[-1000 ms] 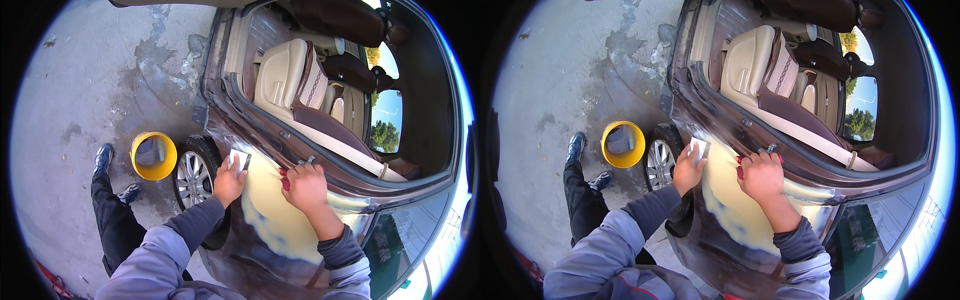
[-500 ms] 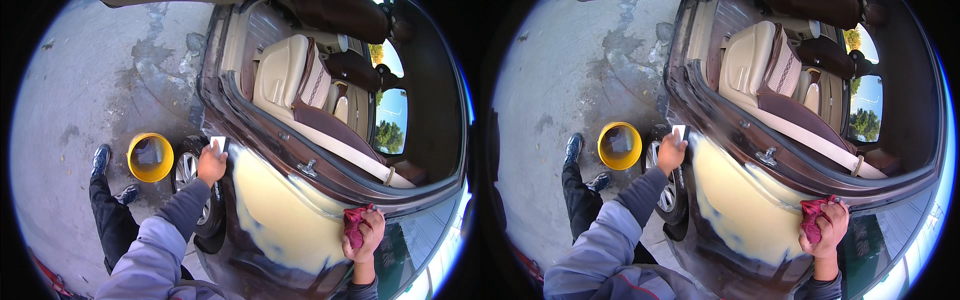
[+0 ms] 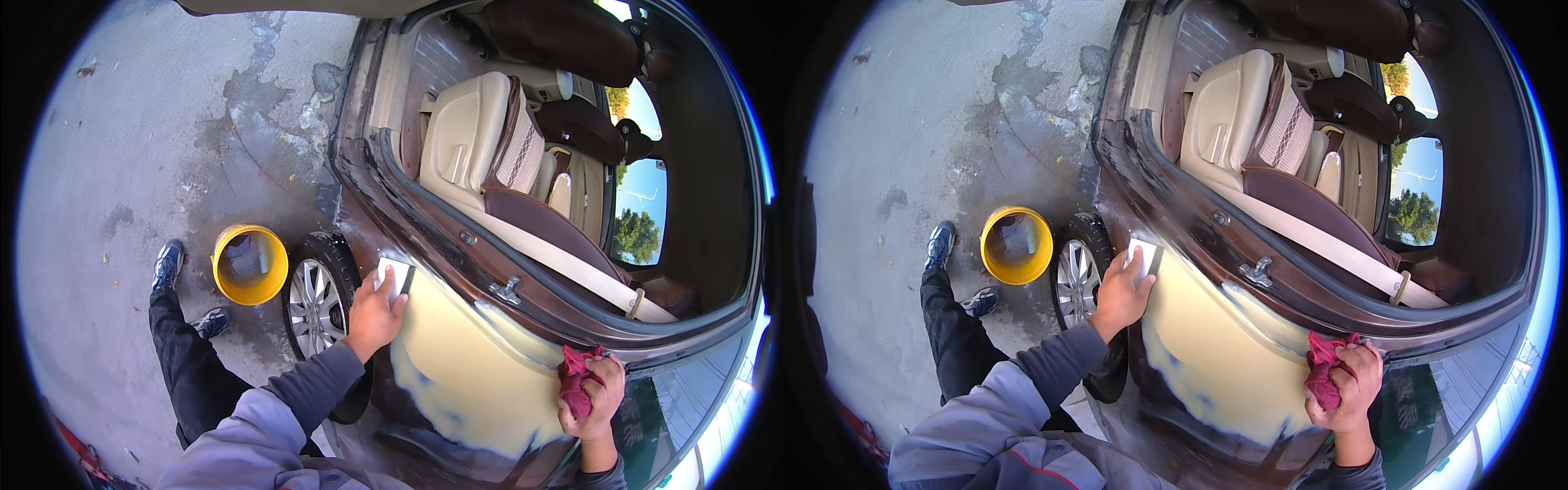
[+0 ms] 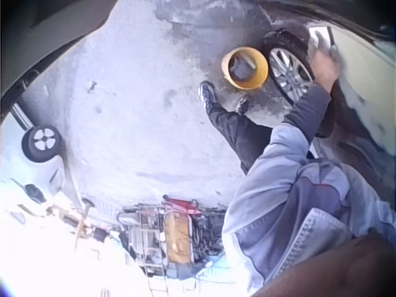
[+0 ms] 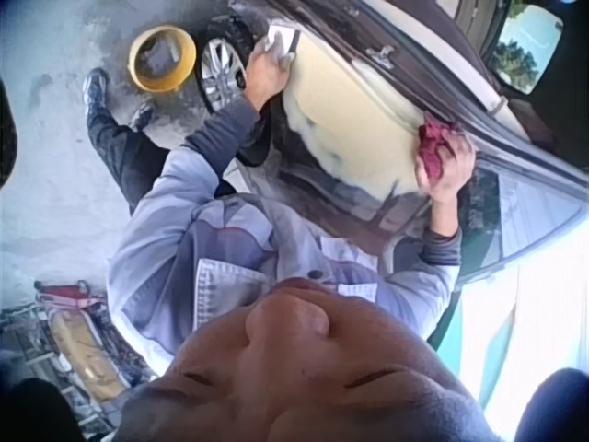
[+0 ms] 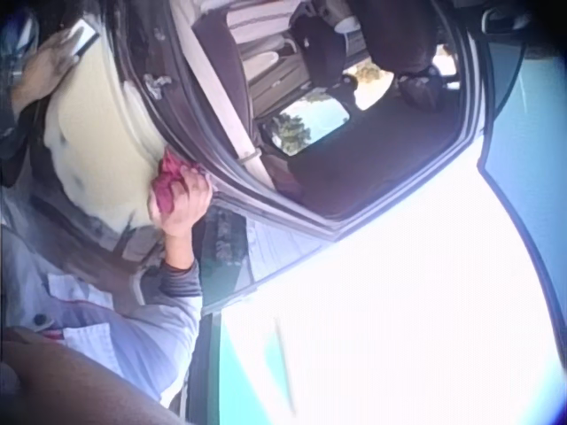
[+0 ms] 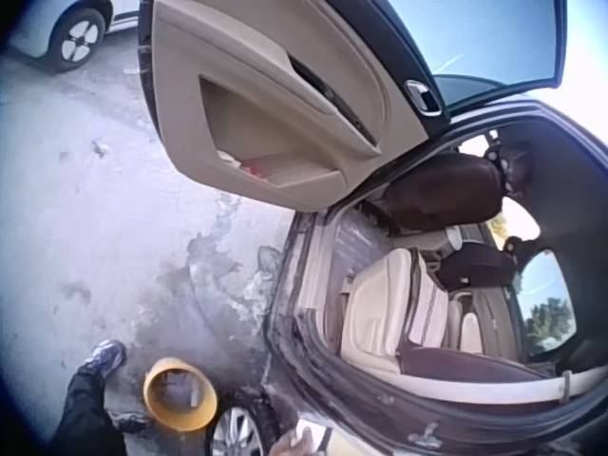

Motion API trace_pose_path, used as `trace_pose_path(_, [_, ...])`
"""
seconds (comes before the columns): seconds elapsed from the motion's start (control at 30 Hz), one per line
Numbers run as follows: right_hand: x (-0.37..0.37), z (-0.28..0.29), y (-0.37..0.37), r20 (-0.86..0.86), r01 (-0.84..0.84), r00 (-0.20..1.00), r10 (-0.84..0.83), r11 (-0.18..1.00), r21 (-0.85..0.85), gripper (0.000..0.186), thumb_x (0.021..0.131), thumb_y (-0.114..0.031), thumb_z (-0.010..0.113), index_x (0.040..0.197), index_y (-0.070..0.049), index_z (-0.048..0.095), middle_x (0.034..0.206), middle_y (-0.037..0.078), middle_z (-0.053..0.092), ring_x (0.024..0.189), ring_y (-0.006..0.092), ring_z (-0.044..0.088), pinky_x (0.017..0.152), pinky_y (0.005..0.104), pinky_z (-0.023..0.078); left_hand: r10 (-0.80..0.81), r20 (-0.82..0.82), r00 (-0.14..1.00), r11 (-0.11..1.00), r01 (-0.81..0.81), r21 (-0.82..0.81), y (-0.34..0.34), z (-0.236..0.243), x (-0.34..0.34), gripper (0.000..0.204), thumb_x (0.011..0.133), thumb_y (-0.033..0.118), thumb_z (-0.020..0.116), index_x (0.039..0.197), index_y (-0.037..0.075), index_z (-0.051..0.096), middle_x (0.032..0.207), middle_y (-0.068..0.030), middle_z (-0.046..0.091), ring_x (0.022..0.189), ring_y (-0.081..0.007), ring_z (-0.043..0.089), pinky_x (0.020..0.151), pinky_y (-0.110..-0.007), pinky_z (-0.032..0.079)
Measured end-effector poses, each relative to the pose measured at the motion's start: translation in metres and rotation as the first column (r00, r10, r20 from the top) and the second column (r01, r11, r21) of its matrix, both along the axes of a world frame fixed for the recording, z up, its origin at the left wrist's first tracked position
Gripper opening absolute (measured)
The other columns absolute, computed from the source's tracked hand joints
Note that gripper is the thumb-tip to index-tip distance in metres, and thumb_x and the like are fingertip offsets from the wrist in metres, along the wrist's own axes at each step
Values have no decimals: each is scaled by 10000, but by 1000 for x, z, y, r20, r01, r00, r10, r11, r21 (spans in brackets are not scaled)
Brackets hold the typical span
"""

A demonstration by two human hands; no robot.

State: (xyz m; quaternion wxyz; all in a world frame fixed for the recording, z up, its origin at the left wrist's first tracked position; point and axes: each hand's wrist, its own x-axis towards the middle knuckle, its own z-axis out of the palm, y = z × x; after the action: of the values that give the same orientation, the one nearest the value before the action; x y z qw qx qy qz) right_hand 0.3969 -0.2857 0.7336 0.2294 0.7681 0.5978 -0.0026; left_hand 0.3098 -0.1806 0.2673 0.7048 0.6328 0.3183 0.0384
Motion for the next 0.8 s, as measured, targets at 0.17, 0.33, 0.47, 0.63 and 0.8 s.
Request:
trace_pose_path(0.17, [0,2,-2,1,14,1000,-14,1000,-10,453,687,-308,821,1019,-103,590,1195,177,676,1080,434,667,1074,673,489,177,-46,983,983,-174,62,2,-21,13,654,1034,302,700,1582,-20,545,1462,-350,610,1326,-488,617,1133,-471,514])
trace_pose_path(0.33, [1,1,0,15,-3,1000,3,1000,-18,453,696,-331,813,1013,-96,592,1193,185,672,1078,433,665,1065,670,486,-9,-19,1000,996,11,87,-9,1,2,699,1017,340,726,1624,57,524,1514,-349,561,1315,-520,613,1108,-521,532])
trace_pose_path(0.47, [0,-1,1,14,-2,1000,2,1000,-15,458,704,-344,818,1012,-95,589,1198,185,668,1085,430,662,1062,671,484,198,-53,979,975,-190,116,-5,-24,6,679,1035,326,699,1604,0,523,1499,-360,571,1281,-502,637,1082,-506,546])
trace_pose_path(0.63, [0,0,1,7,-7,1000,7,1000,-9,466,712,-358,823,1017,-93,592,1193,185,668,1081,445,657,1058,672,484,-38,-81,996,996,44,74,-9,-27,3,691,1007,347,732,1604,57,541,1518,-349,561,1308,-515,631,1094,-520,546])
trace_pose_path(0.8, [2,-1,1,-9,-23,1000,23,1000,-15,468,716,-366,824,1016,-89,594,1200,183,667,1082,453,653,1053,672,484,160,-112,981,987,-156,41,-14,-53,7,660,1020,319,712,1591,32,546,1524,-324,571,1305,-504,626,1100,-514,537])
